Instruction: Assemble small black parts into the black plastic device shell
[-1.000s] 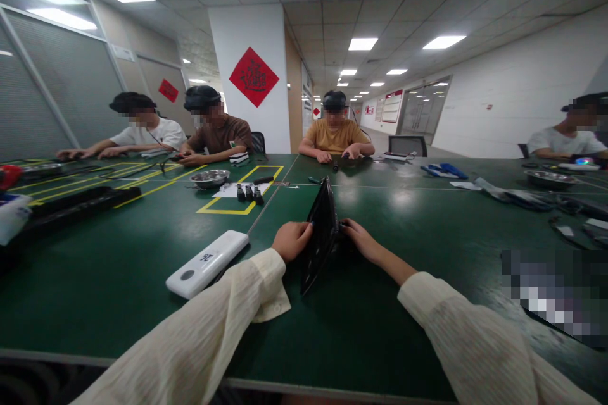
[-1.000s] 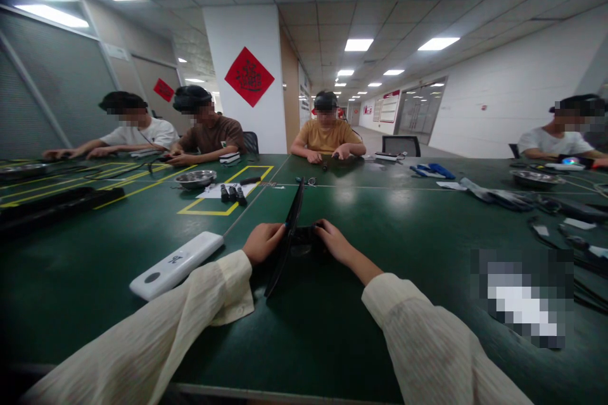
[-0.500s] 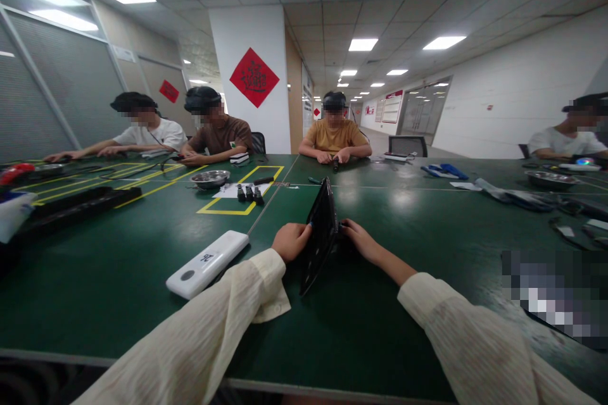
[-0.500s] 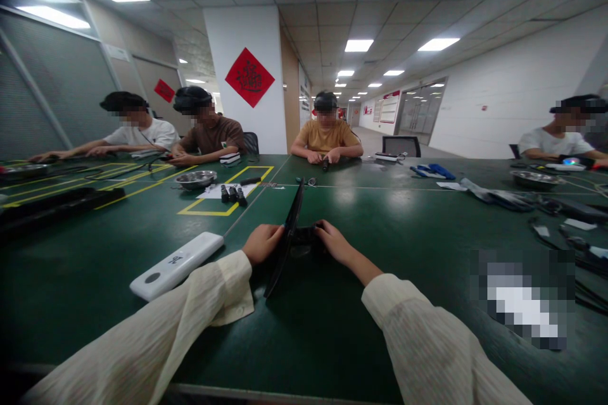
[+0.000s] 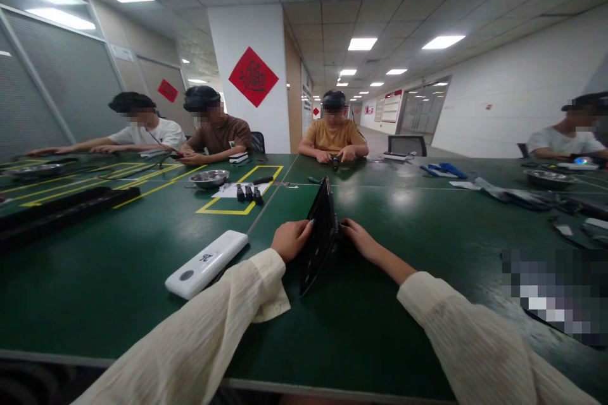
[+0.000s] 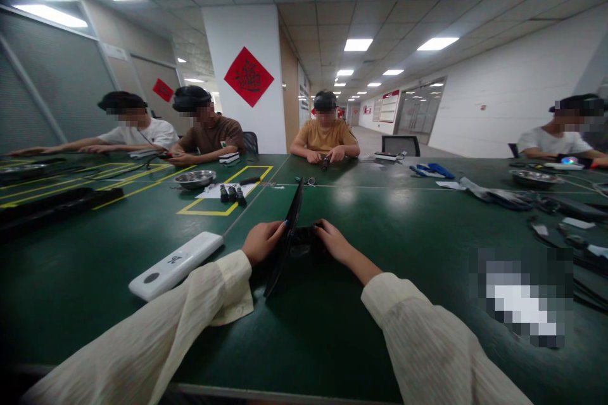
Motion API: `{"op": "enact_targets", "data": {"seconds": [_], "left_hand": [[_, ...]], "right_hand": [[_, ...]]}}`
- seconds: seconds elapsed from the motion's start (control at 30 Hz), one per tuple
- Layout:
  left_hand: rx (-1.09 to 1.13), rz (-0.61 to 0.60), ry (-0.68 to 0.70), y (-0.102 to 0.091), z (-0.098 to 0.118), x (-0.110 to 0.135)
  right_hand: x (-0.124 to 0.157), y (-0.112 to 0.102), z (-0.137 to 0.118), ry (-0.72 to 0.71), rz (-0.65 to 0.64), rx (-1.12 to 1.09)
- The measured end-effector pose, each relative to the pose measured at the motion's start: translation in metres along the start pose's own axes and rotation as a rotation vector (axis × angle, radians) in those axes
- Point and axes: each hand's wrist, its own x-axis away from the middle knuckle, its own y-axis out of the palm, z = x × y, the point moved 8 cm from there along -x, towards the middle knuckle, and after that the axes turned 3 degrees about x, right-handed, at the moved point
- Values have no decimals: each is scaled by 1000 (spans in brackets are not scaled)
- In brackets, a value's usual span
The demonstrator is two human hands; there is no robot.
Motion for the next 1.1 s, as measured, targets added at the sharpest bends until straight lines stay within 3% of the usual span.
{"op": "enact_targets", "data": {"seconds": [0.3,0.7,1.1], "left_hand": [[-21,-3,12,0,-1,2],[115,-25,-40,6,-4,-1],[-74,18,5,0,0,1]], "right_hand": [[-1,-1,1,-8,14,39],[0,-1,-1,1,21,47],[-3,0,3,-13,10,36]]}}
